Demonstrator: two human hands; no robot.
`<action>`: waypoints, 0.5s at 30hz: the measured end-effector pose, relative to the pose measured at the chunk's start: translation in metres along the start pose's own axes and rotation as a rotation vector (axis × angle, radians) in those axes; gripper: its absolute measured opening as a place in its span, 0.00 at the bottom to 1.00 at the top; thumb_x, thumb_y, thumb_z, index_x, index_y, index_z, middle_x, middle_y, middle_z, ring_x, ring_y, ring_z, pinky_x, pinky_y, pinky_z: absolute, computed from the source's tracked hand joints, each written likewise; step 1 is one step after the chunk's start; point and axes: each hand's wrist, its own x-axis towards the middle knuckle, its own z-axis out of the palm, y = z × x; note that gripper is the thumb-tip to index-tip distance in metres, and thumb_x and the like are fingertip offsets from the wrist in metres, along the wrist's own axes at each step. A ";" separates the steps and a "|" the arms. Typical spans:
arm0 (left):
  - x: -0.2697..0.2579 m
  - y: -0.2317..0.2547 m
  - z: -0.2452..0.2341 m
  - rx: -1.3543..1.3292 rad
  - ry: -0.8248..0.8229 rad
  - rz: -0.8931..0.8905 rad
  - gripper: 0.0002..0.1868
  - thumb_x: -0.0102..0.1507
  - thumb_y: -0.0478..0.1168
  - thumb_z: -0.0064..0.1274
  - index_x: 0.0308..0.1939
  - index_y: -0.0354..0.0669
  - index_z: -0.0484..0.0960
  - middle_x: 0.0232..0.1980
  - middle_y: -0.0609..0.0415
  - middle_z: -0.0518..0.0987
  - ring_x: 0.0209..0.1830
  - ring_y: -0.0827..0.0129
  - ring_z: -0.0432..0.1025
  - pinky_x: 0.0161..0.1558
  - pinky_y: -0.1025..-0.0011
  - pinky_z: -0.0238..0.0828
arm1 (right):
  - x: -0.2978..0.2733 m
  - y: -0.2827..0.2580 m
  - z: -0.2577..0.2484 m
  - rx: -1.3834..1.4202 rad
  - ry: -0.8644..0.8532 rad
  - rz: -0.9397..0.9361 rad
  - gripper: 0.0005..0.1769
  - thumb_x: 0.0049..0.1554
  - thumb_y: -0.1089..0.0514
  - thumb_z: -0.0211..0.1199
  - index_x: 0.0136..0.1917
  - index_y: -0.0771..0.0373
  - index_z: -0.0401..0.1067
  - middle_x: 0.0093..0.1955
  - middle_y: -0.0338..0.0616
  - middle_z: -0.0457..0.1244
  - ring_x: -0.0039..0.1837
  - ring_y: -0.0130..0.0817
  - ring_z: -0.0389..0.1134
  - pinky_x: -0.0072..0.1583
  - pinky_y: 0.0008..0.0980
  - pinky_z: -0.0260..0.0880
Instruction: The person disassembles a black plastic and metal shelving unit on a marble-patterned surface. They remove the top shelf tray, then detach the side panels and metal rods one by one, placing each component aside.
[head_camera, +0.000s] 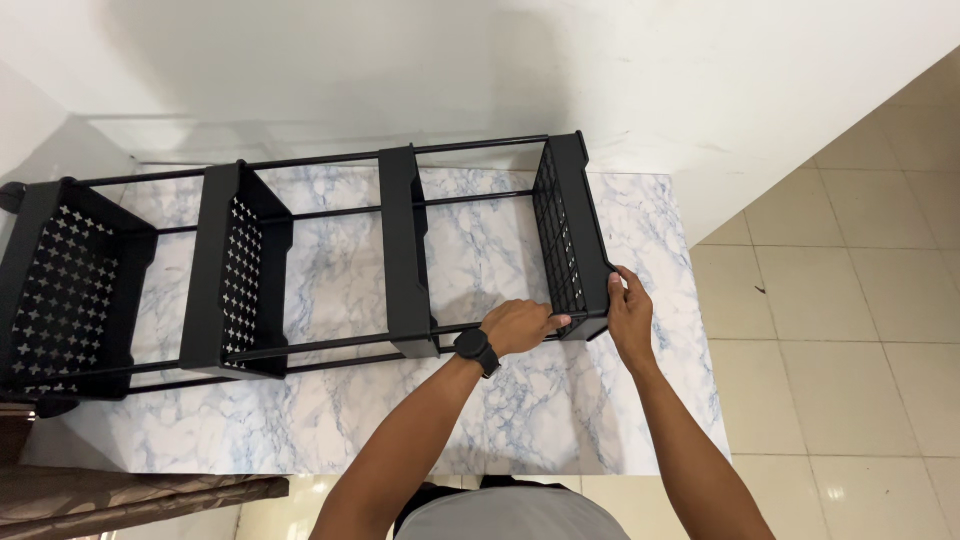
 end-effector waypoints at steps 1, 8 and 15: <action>0.000 0.001 -0.002 -0.008 -0.014 -0.011 0.35 0.71 0.63 0.36 0.30 0.37 0.82 0.28 0.39 0.81 0.33 0.43 0.77 0.40 0.49 0.72 | 0.001 -0.001 -0.001 -0.042 0.014 0.029 0.23 0.69 0.51 0.53 0.67 0.71 0.69 0.38 0.41 0.66 0.39 0.21 0.60 0.40 0.24 0.60; -0.002 0.000 0.008 0.066 0.092 0.062 0.29 0.70 0.61 0.39 0.36 0.39 0.81 0.27 0.43 0.81 0.31 0.47 0.78 0.35 0.53 0.72 | -0.001 -0.006 0.001 -0.065 0.025 -0.005 0.21 0.69 0.53 0.52 0.65 0.73 0.71 0.36 0.33 0.62 0.37 0.17 0.55 0.39 0.22 0.56; -0.008 -0.008 0.046 0.489 0.510 0.171 0.24 0.70 0.62 0.47 0.33 0.46 0.76 0.24 0.57 0.75 0.23 0.67 0.75 0.24 0.70 0.70 | -0.001 -0.006 0.000 -0.106 0.048 0.001 0.21 0.69 0.53 0.53 0.64 0.72 0.72 0.34 0.32 0.58 0.36 0.18 0.51 0.37 0.23 0.51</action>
